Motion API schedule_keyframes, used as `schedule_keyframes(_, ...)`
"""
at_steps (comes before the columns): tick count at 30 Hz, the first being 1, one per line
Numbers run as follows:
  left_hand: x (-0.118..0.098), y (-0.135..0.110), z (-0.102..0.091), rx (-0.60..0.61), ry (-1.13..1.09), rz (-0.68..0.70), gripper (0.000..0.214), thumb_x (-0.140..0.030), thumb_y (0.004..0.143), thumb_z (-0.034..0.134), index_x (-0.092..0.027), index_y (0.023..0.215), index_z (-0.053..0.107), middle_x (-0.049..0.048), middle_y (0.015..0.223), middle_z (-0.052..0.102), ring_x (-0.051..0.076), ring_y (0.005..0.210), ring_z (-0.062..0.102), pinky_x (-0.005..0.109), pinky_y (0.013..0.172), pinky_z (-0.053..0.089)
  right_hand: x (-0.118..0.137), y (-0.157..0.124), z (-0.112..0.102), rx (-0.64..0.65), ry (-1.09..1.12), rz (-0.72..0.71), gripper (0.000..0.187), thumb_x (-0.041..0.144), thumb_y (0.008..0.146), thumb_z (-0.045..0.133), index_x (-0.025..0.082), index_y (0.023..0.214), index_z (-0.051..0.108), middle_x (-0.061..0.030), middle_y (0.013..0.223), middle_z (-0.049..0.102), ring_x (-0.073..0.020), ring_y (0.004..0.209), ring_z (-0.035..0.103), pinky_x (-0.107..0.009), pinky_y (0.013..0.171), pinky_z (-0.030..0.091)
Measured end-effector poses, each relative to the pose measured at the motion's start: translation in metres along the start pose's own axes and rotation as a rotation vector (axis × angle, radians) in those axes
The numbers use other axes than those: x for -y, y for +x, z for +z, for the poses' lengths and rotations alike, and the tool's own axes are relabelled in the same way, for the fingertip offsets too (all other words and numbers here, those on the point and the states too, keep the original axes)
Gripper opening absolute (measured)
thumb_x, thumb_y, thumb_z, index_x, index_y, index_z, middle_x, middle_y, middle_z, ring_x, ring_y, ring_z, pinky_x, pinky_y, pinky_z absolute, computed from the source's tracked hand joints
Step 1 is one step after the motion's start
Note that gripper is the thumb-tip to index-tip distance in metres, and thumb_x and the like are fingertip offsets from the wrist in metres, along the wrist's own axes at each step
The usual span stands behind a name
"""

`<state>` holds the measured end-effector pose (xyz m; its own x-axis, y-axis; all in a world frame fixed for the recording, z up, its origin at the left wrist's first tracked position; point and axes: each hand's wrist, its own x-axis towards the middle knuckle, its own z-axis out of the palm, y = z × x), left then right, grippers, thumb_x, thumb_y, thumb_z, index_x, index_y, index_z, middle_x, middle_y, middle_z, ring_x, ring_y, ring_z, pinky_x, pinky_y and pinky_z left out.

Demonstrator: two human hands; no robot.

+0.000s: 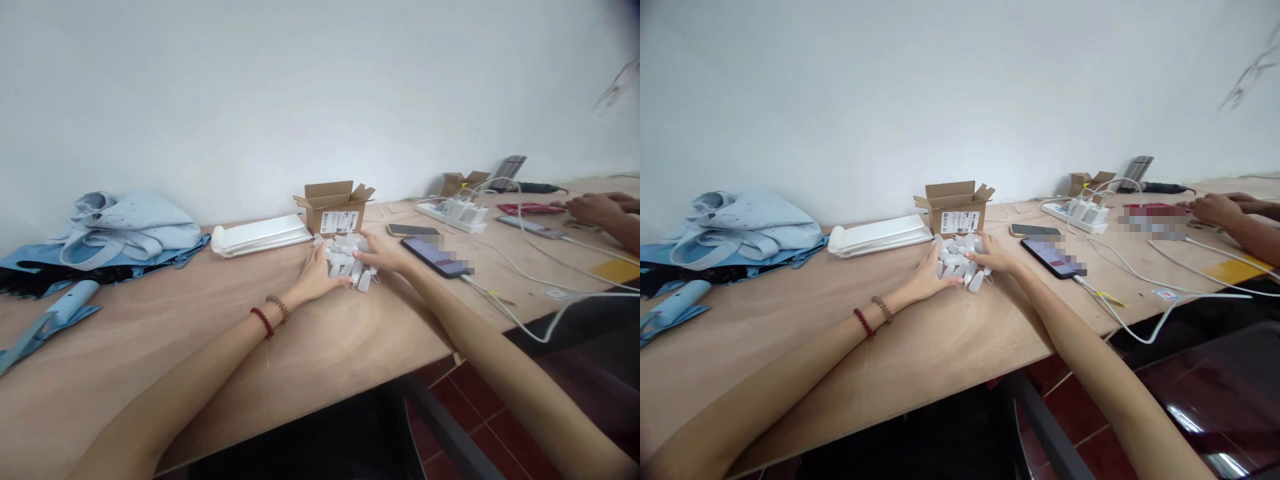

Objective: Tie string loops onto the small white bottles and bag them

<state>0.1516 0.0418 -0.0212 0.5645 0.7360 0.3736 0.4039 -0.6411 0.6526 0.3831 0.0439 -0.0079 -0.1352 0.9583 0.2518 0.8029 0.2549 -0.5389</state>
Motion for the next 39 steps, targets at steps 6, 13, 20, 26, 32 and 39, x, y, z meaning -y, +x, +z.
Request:
schedule_keyframes(6,0.009,-0.062,-0.03,-0.105,0.183,-0.06,0.073,-0.041,0.081,0.06,-0.021,0.142,0.025,0.0136,0.147,0.036,0.03,0.135,0.034,0.048,0.11,0.03,0.024,-0.008,-0.003,-0.207,0.023,-0.099,0.063,0.055,0.08,0.058,0.017,0.128,0.046,-0.0165,0.131,0.052,-0.0309,0.123,0.047,-0.047,0.102,0.037)
schedule_keyframes(13,0.013,-0.112,-0.054,-0.116,0.334,-0.042,0.055,-0.03,0.086,0.052,-0.022,0.137,0.033,0.011,0.127,0.052,0.028,0.117,0.049,0.047,0.1,0.04,0.062,-0.013,0.019,0.016,-0.272,-0.332,0.048,0.023,0.073,0.058,0.018,0.12,0.052,-0.0118,0.123,0.057,-0.0312,0.111,0.048,-0.047,0.094,0.038)
schedule_keyframes(20,0.011,-0.105,-0.05,-0.096,0.335,-0.071,0.052,-0.028,0.085,0.051,-0.02,0.134,0.037,0.011,0.119,0.055,0.028,0.113,0.051,0.046,0.098,0.042,0.058,0.001,0.04,0.01,-0.528,-0.31,0.047,0.008,0.08,0.043,0.015,0.125,0.052,-0.0144,0.115,0.061,-0.031,0.101,0.048,-0.044,0.084,0.038)
schedule_keyframes(26,0.013,-0.106,-0.049,-0.101,0.309,-0.073,0.051,-0.029,0.085,0.052,-0.018,0.133,0.038,0.0113,0.117,0.057,0.028,0.114,0.05,0.046,0.099,0.041,0.06,0.0,0.041,-0.133,-0.42,-0.459,0.034,0.011,0.088,0.04,0.014,0.117,0.056,-0.0158,0.116,0.056,-0.0304,0.105,0.044,-0.043,0.086,0.039)
schedule_keyframes(32,0.016,-0.092,-0.049,-0.155,0.123,-0.2,0.044,-0.037,0.087,0.051,-0.017,0.126,0.045,0.0119,0.117,0.059,0.026,0.111,0.056,0.044,0.097,0.044,0.088,-0.016,0.053,-0.065,-0.449,-0.621,0.043,0.003,0.084,0.039,0.017,0.121,0.055,-0.0145,0.12,0.053,-0.0295,0.107,0.043,-0.044,0.087,0.039)
schedule_keyframes(39,0.008,-0.045,-0.052,-0.053,-0.252,-0.554,0.046,-0.041,0.087,0.048,-0.016,0.125,0.046,0.0123,0.118,0.063,0.022,0.104,0.062,0.033,0.084,0.05,0.079,-0.017,0.05,-0.003,-0.256,-0.635,0.042,0.041,0.088,0.054,0.018,0.123,0.054,-0.0162,0.123,0.05,-0.03,0.114,0.045,-0.047,0.097,0.039)
